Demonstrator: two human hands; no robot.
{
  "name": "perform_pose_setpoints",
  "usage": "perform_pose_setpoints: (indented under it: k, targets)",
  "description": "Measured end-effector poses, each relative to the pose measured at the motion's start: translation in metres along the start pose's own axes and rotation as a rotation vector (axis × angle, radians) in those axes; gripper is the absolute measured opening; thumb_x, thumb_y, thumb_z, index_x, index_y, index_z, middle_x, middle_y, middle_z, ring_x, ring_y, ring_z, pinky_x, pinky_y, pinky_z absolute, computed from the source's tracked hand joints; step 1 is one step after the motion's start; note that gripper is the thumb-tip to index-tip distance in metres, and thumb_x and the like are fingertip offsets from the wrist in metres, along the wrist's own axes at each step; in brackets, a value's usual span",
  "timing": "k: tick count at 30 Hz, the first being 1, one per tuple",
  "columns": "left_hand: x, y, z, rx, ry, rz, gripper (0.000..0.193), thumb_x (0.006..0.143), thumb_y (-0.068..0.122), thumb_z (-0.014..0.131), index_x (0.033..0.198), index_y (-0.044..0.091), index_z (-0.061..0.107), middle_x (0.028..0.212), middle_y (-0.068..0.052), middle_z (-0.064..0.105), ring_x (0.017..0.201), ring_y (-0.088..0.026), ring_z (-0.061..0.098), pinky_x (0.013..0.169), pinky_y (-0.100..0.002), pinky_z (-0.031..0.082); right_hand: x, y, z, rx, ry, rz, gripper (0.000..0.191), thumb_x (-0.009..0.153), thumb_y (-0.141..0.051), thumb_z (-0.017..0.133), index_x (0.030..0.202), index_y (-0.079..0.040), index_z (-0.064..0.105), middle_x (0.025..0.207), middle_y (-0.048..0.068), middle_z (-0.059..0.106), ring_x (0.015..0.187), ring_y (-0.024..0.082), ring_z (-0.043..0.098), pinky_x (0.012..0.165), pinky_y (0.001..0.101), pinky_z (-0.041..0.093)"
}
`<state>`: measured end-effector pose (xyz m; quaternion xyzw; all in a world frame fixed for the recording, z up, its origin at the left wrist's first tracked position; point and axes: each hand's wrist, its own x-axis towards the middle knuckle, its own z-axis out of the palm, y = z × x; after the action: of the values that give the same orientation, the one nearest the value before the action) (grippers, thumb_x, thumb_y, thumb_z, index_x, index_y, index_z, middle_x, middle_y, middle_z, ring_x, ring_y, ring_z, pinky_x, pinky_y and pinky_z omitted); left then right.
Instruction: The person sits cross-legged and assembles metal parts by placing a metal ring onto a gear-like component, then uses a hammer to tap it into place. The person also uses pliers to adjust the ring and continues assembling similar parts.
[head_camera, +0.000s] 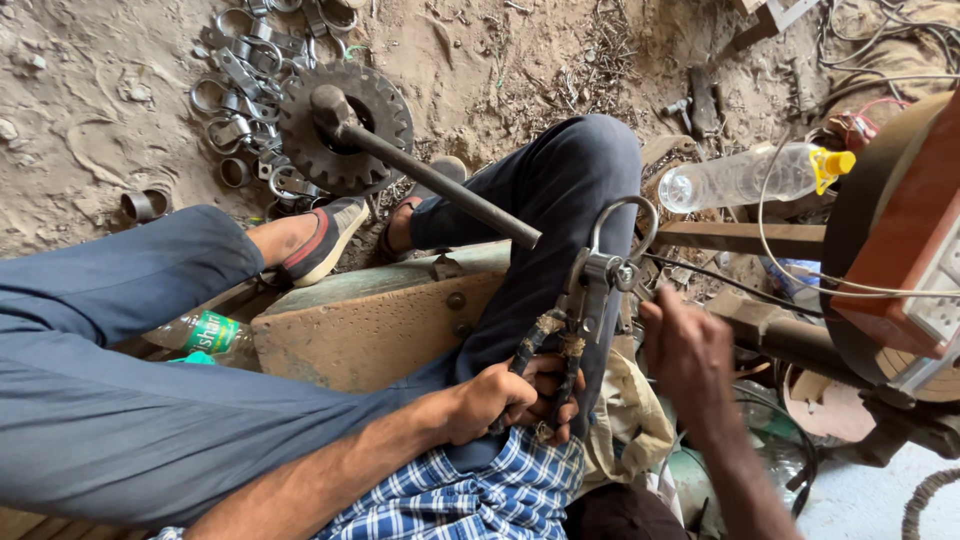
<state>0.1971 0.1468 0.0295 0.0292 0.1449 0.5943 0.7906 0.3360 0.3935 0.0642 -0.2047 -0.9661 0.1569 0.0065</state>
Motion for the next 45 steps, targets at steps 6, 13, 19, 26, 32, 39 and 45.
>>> perform_pose_setpoints:
  k: [6, 13, 19, 26, 32, 39, 45]
  targets:
    - [0.002, -0.006, 0.006, 0.003, 0.052, 0.048, 0.062, 0.072, 0.002, 0.043, 0.134, 0.0, 0.052, 0.103, -0.013, 0.063, 0.095, -0.026, 0.065, 0.088, -0.037, 0.053, -0.017, -0.062, 0.001, 0.026, 0.032, 0.295, 0.044, 0.111, -0.034, 0.039, 0.084, -0.005, 0.058, 0.049, 0.006, 0.048, 0.034, 0.016, 0.044, 0.033, 0.0318, 0.033]
    - [-0.002, 0.006, 0.021, 0.161, 0.178, 0.019, 0.058, 0.073, 0.004, 0.042, 0.129, 0.001, 0.055, 0.102, -0.012, 0.066, 0.086, -0.023, 0.059, 0.076, -0.032, 0.045, -0.006, -0.109, -0.011, 0.114, -0.02, 0.64, 0.048, 0.109, -0.036, 0.036, 0.082, -0.004, 0.059, 0.047, 0.01, 0.053, 0.034, 0.019, 0.046, 0.035, 0.0357, 0.035]
    - [-0.004, 0.007, 0.021, 0.084, 0.095, 0.056, 0.055, 0.072, 0.007, 0.042, 0.126, -0.001, 0.053, 0.097, -0.014, 0.062, 0.091, -0.027, 0.065, 0.084, -0.037, 0.055, -0.008, -0.086, -0.014, 0.29, -0.127, 0.441, 0.039, 0.105, -0.034, 0.04, 0.087, -0.006, 0.062, 0.048, 0.007, 0.056, 0.034, 0.016, 0.046, 0.031, 0.0318, 0.035]
    - [-0.011, 0.001, 0.009, 0.018, 0.073, 0.041, 0.061, 0.071, 0.007, 0.041, 0.131, -0.001, 0.051, 0.099, -0.013, 0.063, 0.097, -0.028, 0.067, 0.089, -0.036, 0.054, -0.033, -0.044, -0.03, 0.341, 0.145, 0.282, 0.03, 0.11, -0.031, 0.055, 0.105, -0.008, 0.074, 0.064, 0.004, 0.064, 0.044, 0.008, 0.056, 0.038, 0.0252, 0.04]
    - [-0.01, -0.001, 0.008, 0.044, 0.044, 0.045, 0.063, 0.07, 0.006, 0.041, 0.132, -0.003, 0.051, 0.098, -0.014, 0.062, 0.097, -0.03, 0.066, 0.092, -0.039, 0.055, -0.03, -0.026, -0.045, 0.053, 0.213, 0.142, 0.031, 0.112, -0.02, 0.046, 0.126, -0.004, 0.069, 0.083, 0.01, 0.064, 0.071, 0.019, 0.056, 0.071, 0.0376, 0.046]
    - [-0.011, 0.005, 0.012, 0.017, 0.033, 0.014, 0.061, 0.072, 0.006, 0.04, 0.132, -0.002, 0.05, 0.1, -0.014, 0.061, 0.098, -0.029, 0.066, 0.089, -0.037, 0.053, 0.003, -0.027, -0.043, 0.03, 0.098, -0.064, 0.02, 0.104, -0.016, 0.056, 0.113, -0.005, 0.069, 0.091, 0.01, 0.069, 0.085, 0.023, 0.058, 0.083, 0.0399, 0.045]
    - [-0.011, 0.008, 0.018, 0.066, 0.105, 0.027, 0.061, 0.071, 0.006, 0.039, 0.13, -0.004, 0.051, 0.098, -0.013, 0.061, 0.094, -0.027, 0.065, 0.089, -0.036, 0.053, 0.02, -0.015, -0.042, -0.095, 0.031, -0.212, 0.019, 0.1, -0.016, 0.059, 0.109, -0.003, 0.069, 0.089, 0.011, 0.07, 0.078, 0.022, 0.061, 0.073, 0.0404, 0.052]
